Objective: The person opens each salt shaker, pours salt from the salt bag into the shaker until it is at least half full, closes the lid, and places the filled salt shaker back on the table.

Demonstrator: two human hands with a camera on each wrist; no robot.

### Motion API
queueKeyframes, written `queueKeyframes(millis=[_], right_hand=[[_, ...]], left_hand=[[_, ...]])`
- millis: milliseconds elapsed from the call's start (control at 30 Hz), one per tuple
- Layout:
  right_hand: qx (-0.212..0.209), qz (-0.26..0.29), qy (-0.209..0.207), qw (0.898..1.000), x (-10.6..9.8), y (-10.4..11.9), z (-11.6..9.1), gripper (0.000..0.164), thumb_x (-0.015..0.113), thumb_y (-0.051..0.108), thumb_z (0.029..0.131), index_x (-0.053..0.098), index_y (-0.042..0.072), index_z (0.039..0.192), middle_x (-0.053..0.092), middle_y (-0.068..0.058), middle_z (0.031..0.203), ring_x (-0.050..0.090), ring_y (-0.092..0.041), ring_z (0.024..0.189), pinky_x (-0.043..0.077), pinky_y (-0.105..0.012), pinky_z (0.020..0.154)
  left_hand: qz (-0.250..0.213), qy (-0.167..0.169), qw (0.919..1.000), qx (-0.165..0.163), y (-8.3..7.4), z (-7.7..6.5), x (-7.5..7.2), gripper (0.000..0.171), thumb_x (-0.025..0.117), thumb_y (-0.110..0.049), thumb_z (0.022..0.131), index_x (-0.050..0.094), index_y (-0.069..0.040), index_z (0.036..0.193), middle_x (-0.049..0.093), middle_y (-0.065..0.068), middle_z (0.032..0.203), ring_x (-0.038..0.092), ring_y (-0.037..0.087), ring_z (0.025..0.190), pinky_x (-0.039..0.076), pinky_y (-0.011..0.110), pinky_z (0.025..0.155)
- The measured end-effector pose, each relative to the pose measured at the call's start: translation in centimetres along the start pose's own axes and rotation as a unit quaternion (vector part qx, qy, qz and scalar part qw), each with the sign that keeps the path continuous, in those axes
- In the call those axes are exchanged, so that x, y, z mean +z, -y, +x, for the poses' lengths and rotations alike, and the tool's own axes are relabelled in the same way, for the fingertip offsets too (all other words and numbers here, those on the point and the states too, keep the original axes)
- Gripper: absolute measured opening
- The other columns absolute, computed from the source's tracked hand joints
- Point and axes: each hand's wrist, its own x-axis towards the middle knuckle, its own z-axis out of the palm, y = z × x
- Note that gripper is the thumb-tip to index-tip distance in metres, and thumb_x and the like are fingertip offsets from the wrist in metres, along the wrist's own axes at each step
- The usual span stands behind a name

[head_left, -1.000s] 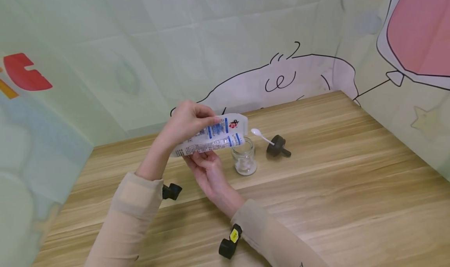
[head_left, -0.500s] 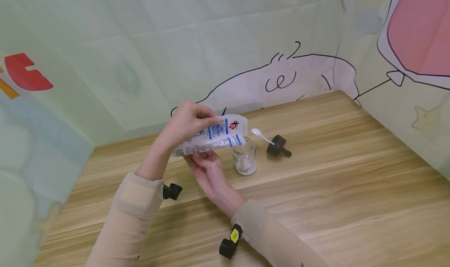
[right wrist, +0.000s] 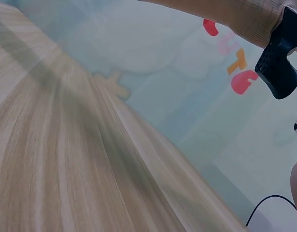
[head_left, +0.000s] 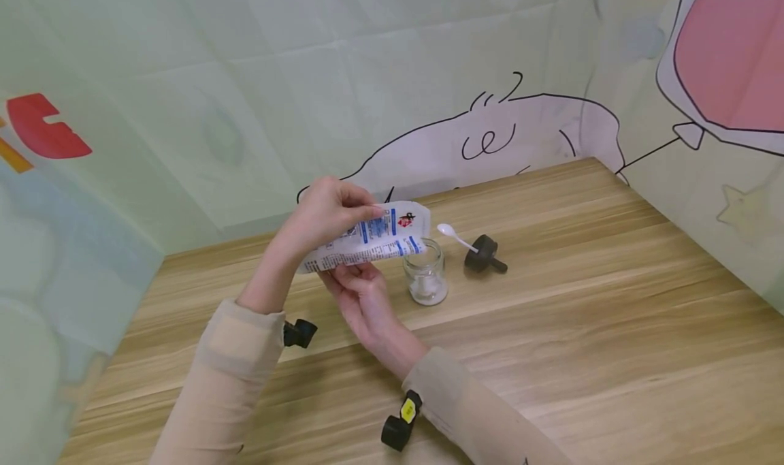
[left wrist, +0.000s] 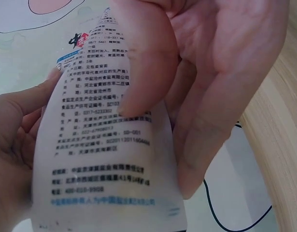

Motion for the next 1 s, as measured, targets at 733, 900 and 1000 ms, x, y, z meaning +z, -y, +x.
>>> queueKeyframes(millis=[733,900,1000], right_hand=[[0.017,0.015,-0.005,1.0,-0.25,-0.3,-0.19,0.054,0.038,-0.011,0.094,0.035,0.006,0.145,0.042,-0.008,0.147,0.041,-0.022,0.138,0.038,-0.032,0.112],[0.016,0.014,-0.004,1.0,-0.3,-0.42,-0.15,0.052,0.038,-0.01,0.095,0.035,0.005,0.144,0.045,-0.007,0.144,0.043,-0.021,0.136,0.038,-0.033,0.112],[0.016,0.014,-0.004,1.0,-0.31,-0.44,-0.14,0.052,0.038,-0.01,0.095,0.035,0.005,0.144,0.044,-0.008,0.145,0.042,-0.022,0.138,0.038,-0.033,0.112]], left_hand=[[-0.007,-0.022,0.9996,0.018,0.35,-0.18,0.12,0.017,0.067,-0.024,0.091,0.076,-0.011,0.094,0.075,0.007,0.087,0.061,0.019,0.069,0.048,0.026,0.061],[-0.012,-0.025,0.9996,0.011,0.48,-0.2,0.1,0.017,0.067,-0.024,0.091,0.076,-0.011,0.094,0.075,0.007,0.088,0.061,0.019,0.07,0.048,0.026,0.062],[-0.015,-0.025,0.9995,0.01,0.52,-0.19,0.12,0.017,0.067,-0.024,0.091,0.076,-0.011,0.093,0.075,0.007,0.088,0.061,0.019,0.07,0.048,0.026,0.062]])
